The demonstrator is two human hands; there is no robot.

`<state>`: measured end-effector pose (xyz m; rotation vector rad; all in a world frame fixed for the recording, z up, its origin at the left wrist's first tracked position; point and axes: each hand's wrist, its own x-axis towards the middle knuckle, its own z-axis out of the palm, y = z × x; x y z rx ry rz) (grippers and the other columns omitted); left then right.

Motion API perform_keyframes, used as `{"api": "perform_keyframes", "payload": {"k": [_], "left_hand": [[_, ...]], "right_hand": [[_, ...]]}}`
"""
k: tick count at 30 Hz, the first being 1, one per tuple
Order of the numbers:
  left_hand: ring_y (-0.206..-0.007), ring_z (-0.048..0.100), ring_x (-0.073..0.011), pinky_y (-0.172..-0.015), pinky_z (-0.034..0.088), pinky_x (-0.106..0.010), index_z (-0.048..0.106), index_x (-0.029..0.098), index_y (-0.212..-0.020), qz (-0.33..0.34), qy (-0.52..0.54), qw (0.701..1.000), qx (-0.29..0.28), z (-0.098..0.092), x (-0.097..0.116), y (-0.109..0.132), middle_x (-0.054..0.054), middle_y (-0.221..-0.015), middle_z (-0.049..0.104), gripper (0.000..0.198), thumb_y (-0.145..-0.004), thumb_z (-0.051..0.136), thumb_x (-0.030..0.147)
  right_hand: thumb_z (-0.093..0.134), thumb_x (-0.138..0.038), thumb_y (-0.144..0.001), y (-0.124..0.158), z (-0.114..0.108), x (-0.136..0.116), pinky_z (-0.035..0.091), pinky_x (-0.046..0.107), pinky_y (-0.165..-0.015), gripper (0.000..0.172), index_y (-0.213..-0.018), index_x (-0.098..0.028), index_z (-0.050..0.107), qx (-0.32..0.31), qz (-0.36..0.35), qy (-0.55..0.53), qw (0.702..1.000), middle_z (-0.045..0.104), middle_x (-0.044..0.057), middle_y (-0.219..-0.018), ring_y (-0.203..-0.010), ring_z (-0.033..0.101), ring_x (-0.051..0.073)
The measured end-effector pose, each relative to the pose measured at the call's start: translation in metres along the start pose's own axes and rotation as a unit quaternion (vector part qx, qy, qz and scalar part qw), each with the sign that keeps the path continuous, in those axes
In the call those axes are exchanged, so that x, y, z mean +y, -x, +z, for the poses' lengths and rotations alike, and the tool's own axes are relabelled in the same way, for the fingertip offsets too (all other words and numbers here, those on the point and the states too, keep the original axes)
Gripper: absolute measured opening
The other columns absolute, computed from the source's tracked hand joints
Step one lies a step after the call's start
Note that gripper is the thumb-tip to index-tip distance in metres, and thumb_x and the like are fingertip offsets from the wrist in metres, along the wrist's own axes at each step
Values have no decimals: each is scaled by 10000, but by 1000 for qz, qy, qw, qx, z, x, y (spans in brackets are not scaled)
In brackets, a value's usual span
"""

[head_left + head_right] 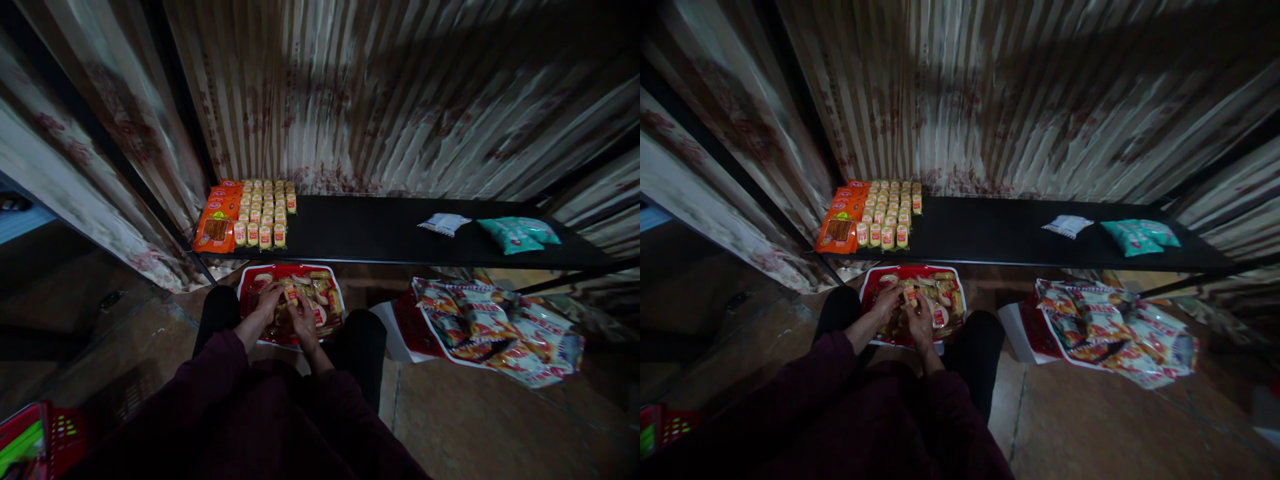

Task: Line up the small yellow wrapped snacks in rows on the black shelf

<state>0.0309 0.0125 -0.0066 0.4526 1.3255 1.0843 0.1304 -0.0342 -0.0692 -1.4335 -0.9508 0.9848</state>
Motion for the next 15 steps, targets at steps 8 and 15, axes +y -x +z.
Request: {"api": "perform_keyframes", "payload": {"k": [8, 15], "left_hand": [[-609, 587, -99, -631, 451, -226, 585, 171, -800, -61, 70, 996, 14, -3, -3, 6, 6, -707, 639, 195, -665, 682, 69], [-634, 576, -93, -649, 438, -215, 600, 154, -746, -54, 106, 993, -27, 3, -12, 4, -3, -703, 642, 143, -655, 675, 73]], "right_hand": [[564, -419, -753, 1, 2, -7, 509, 398, -858, 398, -1067, -187, 641, 24, 27, -14, 999, 686, 94, -1061, -955, 634, 230], [543, -362, -759, 3, 1, -11, 436, 423, -983, 366, -1069, -184, 622, 42, -55, 75, 995, 649, 104, -1140, -1075, 581, 234]]}}
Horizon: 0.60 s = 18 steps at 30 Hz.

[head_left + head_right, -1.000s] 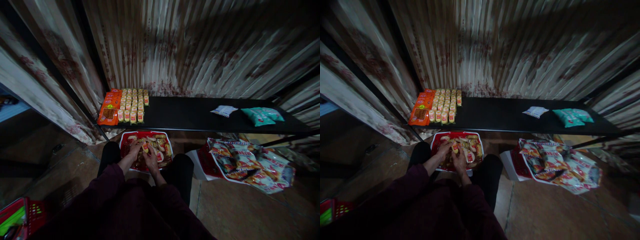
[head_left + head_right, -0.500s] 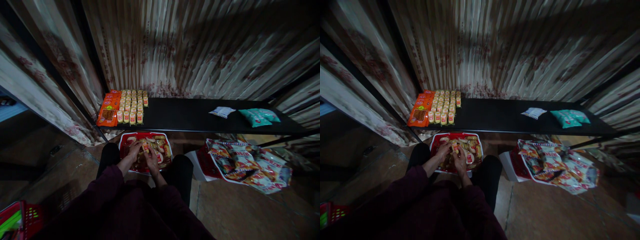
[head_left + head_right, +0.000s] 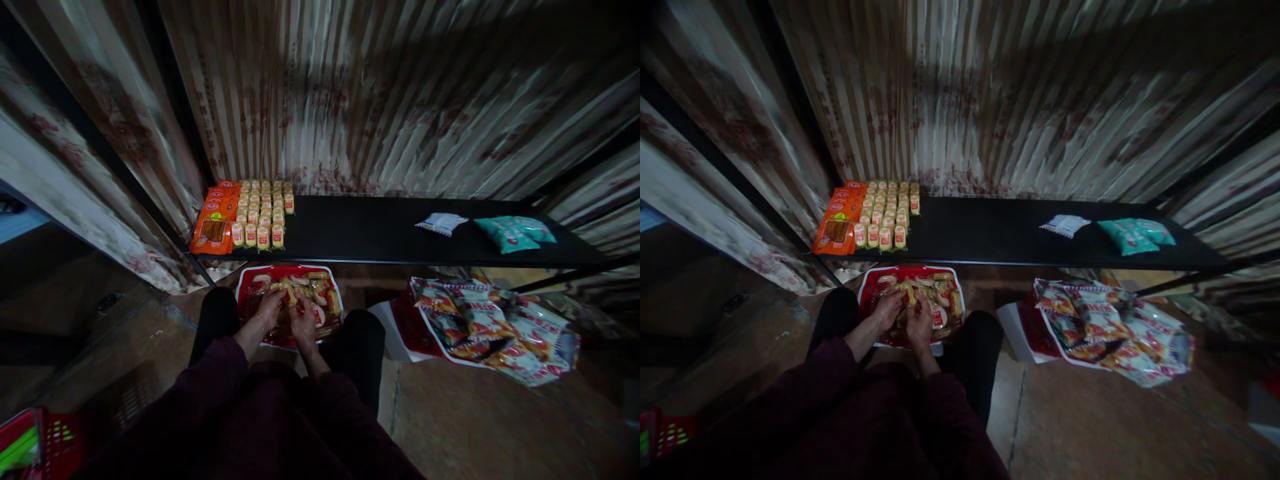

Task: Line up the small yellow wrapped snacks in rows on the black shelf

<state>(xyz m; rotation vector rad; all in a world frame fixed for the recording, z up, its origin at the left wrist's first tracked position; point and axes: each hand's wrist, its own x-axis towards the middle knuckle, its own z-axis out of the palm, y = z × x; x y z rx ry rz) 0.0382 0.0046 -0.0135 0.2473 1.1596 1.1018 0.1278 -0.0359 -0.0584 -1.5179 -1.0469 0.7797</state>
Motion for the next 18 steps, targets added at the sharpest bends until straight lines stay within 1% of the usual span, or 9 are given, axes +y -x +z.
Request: {"api": "perform_keyframes", "payload": {"k": [3, 6, 10, 13, 15, 18], "left_hand": [[-647, 574, -100, -648, 435, -214, 619, 156, -720, 32, -5, 999, -19, 0, -2, -2, 1, -691, 642, 148, -616, 696, 85], [-648, 575, -108, -644, 436, -219, 623, 160, -696, 33, -7, 999, -20, -2, -1, -4, -1, -687, 647, 144, -600, 710, 97], [-664, 592, -125, -674, 457, -241, 629, 155, -717, -13, 15, 1000, -24, -5, 1, -4, -18, -687, 653, 98, -652, 690, 115], [-665, 596, -121, -698, 465, -234, 619, 150, -729, -56, 35, 998, -17, -5, 3, -3, -23, -672, 645, 49, -725, 633, 104], [-650, 587, -108, -708, 464, -221, 613, 147, -731, -73, 50, 996, -20, -4, 5, -2, -22, -672, 637, 77, -773, 582, 90], [-639, 578, -102, -720, 463, -214, 605, 147, -727, -92, 61, 993, -30, -4, 7, -1, -20, -674, 623, 112, -806, 550, 89]], "right_hand": [[534, -350, -774, 2, 0, -6, 469, 400, -937, 332, -1043, -186, 635, -17, -15, 11, 1000, 651, 102, -1120, -1039, 594, 224], [509, -347, -796, 3, 1, -12, 472, 391, -933, 319, -1036, -184, 640, -32, -6, -7, 999, 664, 96, -1096, -1041, 600, 220], [525, -391, -795, 3, 1, -16, 482, 383, -912, 343, -1050, -187, 631, -27, 37, -57, 997, 672, 93, -1099, -1029, 611, 220], [545, -410, -782, 3, 1, -16, 449, 395, -960, 358, -1050, -190, 631, -13, 57, -71, 996, 672, 92, -1115, -1039, 607, 219], [551, -412, -772, 2, 1, -14, 431, 402, -981, 360, -1044, -192, 635, -5, 62, -67, 996, 668, 89, -1130, -1049, 601, 220], [547, -410, -768, 2, 0, -12, 441, 402, -966, 382, -1072, -193, 625, -10, 69, -68, 995, 656, 91, -1161, -1042, 604, 220]]}}
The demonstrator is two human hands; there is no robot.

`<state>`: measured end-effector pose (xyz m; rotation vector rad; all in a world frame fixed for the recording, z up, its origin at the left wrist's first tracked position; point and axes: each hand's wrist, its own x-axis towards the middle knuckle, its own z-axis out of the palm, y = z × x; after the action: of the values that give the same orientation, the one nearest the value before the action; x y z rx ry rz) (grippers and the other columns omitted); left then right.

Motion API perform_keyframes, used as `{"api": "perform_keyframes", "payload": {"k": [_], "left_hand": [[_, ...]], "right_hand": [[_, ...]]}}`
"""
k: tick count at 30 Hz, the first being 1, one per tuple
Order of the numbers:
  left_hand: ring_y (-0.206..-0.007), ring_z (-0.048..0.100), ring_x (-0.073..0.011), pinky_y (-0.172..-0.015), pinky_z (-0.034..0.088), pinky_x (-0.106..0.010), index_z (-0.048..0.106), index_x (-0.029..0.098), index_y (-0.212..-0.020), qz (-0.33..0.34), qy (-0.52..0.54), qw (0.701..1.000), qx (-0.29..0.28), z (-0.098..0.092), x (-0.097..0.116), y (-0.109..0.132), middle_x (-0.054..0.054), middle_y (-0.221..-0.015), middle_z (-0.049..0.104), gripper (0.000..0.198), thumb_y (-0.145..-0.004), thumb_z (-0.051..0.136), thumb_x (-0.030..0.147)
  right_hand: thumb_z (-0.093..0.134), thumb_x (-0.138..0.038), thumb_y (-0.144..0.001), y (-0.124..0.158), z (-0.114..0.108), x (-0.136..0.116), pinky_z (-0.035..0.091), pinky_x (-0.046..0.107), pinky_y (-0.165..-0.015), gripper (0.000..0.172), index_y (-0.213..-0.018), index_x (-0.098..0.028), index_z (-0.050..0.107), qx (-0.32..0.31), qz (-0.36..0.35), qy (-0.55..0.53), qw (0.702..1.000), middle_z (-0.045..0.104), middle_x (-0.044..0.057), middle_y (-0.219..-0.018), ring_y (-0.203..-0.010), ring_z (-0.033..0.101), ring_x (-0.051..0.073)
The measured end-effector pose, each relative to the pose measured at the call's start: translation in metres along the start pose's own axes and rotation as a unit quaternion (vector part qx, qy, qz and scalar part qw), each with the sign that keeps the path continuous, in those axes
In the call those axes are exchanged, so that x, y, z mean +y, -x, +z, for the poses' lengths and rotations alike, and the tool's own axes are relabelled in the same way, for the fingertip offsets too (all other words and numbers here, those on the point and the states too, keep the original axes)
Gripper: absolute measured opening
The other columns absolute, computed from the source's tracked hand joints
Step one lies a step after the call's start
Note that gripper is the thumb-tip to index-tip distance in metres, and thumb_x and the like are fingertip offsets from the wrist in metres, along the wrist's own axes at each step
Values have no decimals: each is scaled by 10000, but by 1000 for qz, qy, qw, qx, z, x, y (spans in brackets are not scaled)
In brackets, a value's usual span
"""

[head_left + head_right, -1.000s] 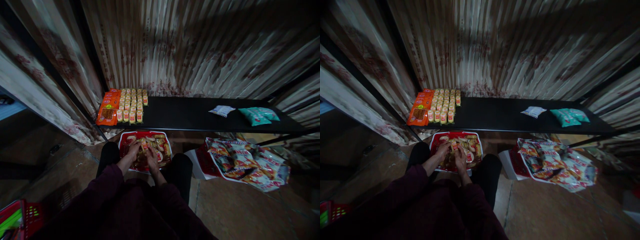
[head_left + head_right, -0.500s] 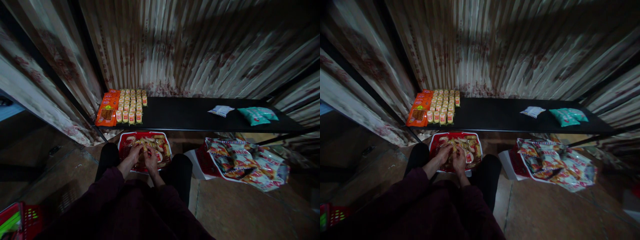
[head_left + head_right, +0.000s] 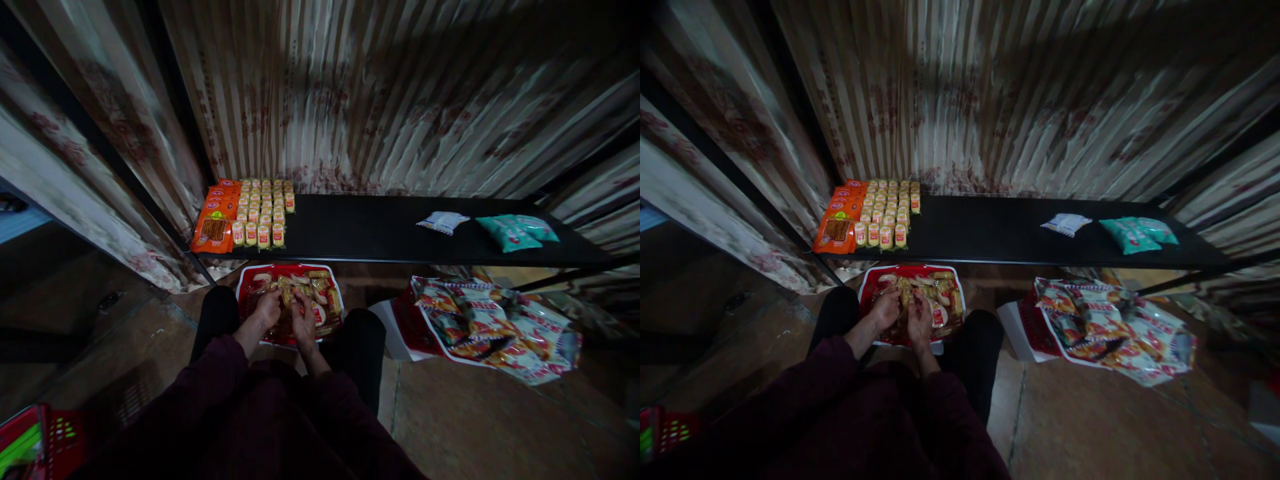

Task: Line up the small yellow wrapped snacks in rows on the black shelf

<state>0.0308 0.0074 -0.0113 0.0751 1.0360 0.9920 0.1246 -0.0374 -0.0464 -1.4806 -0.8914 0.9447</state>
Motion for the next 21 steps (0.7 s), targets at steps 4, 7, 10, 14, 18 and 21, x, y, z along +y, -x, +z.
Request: {"api": "perform_keyframes", "payload": {"k": [4, 7, 10, 14, 18, 21], "left_hand": [[-584, 552, -96, -686, 462, -210, 590, 144, -709, -13, -5, 1000, 11, -1, 0, -1, -14, -635, 593, 148, -831, 521, 99], [-580, 562, -100, -684, 477, -215, 593, 145, -723, -11, 9, 1000, 1, -1, 0, -1, -12, -625, 596, 161, -838, 494, 92], [-665, 622, -135, -724, 503, -249, 617, 138, -782, -19, 14, 1000, -15, 0, 2, 2, -36, -685, 641, 112, -813, 517, 98], [-727, 661, -182, -730, 531, -294, 636, 109, -863, -43, 15, 999, -27, 4, 2, 7, -81, -753, 678, 129, -812, 519, 129], [-678, 663, -181, -677, 543, -293, 630, 99, -906, -41, 40, 998, 15, 6, -1, 4, -73, -703, 669, 159, -821, 498, 125], [-643, 654, -172, -644, 541, -282, 629, 110, -910, -36, 52, 997, 46, 4, -4, -3, -57, -679, 658, 156, -805, 513, 113]], "right_hand": [[572, -414, -739, 0, 0, -1, 477, 388, -915, 418, -1089, -190, 613, -2, 20, -12, 1000, 658, 103, -1149, -1003, 624, 222], [589, -423, -731, 0, 1, -1, 486, 369, -905, 440, -1103, -188, 607, -9, 19, -15, 1000, 652, 104, -1156, -1020, 620, 220], [603, -416, -732, 1, 2, 1, 499, 360, -875, 428, -1099, -196, 607, -13, 20, -10, 1000, 669, 90, -1103, -992, 627, 214], [613, -390, -731, 1, 4, 8, 483, 391, -907, 426, -1108, -193, 608, -14, 9, 1, 1000, 677, 84, -1081, -985, 627, 218], [609, -390, -736, 1, 4, 13, 448, 416, -962, 388, -1070, -194, 636, -12, -16, 28, 999, 660, 83, -1123, -1038, 599, 225], [607, -389, -745, 2, 3, 10, 442, 413, -966, 363, -1054, -206, 652, -11, -40, 47, 998, 650, 83, -1126, -1062, 577, 226]]}}
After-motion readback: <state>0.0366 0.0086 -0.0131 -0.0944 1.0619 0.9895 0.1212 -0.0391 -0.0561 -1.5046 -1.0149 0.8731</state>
